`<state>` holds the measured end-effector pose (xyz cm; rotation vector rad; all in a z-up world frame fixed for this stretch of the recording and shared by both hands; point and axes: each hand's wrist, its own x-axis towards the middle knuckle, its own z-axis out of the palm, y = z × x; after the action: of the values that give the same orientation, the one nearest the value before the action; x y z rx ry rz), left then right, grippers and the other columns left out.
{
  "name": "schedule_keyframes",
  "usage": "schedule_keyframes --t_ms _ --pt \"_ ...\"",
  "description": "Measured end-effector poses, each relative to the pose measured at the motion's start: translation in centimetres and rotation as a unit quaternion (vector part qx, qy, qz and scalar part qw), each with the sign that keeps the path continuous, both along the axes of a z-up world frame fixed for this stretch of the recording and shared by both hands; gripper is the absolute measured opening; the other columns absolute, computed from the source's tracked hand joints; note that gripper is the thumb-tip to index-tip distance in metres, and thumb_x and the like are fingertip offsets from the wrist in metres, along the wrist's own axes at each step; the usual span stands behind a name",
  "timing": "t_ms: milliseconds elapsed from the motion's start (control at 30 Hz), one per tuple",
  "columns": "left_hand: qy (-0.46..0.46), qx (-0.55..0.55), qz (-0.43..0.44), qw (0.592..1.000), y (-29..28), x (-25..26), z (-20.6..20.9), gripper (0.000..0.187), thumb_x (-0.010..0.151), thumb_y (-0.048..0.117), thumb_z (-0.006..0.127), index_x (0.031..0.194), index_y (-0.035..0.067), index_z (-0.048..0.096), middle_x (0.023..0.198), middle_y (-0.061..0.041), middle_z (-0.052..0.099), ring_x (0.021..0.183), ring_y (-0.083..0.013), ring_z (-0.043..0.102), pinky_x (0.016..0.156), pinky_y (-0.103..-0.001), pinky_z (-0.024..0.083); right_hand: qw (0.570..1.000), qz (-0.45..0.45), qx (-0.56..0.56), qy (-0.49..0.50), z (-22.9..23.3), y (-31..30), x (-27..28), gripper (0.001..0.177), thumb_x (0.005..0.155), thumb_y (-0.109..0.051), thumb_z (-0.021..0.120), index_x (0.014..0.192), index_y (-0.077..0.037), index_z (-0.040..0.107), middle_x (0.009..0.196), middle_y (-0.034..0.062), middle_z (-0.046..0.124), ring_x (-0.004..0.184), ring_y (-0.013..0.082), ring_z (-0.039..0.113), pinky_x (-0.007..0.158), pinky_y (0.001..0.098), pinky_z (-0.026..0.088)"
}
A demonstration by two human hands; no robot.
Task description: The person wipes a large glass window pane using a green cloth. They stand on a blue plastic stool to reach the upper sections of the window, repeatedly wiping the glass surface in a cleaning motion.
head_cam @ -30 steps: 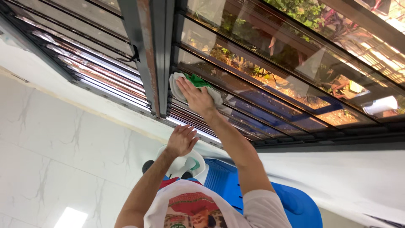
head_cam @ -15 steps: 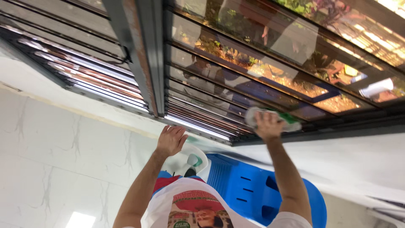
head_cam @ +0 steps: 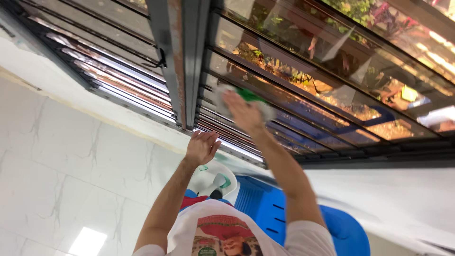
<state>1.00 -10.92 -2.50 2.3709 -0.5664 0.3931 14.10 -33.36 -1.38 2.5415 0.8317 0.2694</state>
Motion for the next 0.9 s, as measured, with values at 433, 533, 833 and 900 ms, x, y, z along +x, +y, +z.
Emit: schedule_keyframes --t_ms 433,533,833,900 --pt "-0.024 -0.057 -0.016 0.998 1.0 1.7 -0.2 0.030 0.097 0.025 0.059 0.113 0.005 0.075 0.113 -0.013 0.076 0.102 -0.0329 0.070 0.098 -0.051 0.046 0.910 -0.013 0.053 -0.411 0.0 -23.0 -8.3 0.082 0.111 -0.078 0.032 0.172 -0.024 0.019 0.180 0.0105 0.001 0.165 0.0359 0.001 0.119 0.0735 -0.007" --pt "-0.015 -0.090 -0.007 0.996 3.3 1.8 0.4 0.030 0.101 0.023 0.057 0.114 0.003 0.074 0.114 -0.016 0.075 0.103 -0.0348 0.069 0.097 -0.048 0.049 0.911 0.022 0.060 -0.407 2.4 -11.2 -3.3 0.070 0.108 -0.058 0.036 0.169 -0.028 0.022 0.177 0.0073 0.006 0.163 0.0273 0.005 0.125 0.0662 -0.004" --pt "-0.044 -0.129 0.001 0.991 4.2 3.7 0.9 0.031 0.103 0.021 0.054 0.115 -0.001 0.072 0.113 -0.017 0.074 0.103 -0.0356 0.069 0.095 -0.047 0.050 0.965 0.095 0.132 -0.205 11.0 7.2 0.6 0.077 0.091 -0.024 0.063 0.164 -0.022 0.039 0.168 0.0017 0.035 0.154 0.0179 0.030 0.097 0.0519 0.058" --pt "-0.041 -0.121 -0.011 0.992 3.0 4.0 0.9 0.031 0.102 0.022 0.054 0.113 0.000 0.072 0.113 -0.017 0.075 0.102 -0.0352 0.070 0.095 -0.047 0.049 0.990 -0.005 0.113 -0.085 8.8 1.7 -0.3 0.078 0.080 -0.028 0.063 0.156 -0.028 0.046 0.162 -0.0030 0.039 0.148 0.0152 0.035 0.091 0.0549 0.053"
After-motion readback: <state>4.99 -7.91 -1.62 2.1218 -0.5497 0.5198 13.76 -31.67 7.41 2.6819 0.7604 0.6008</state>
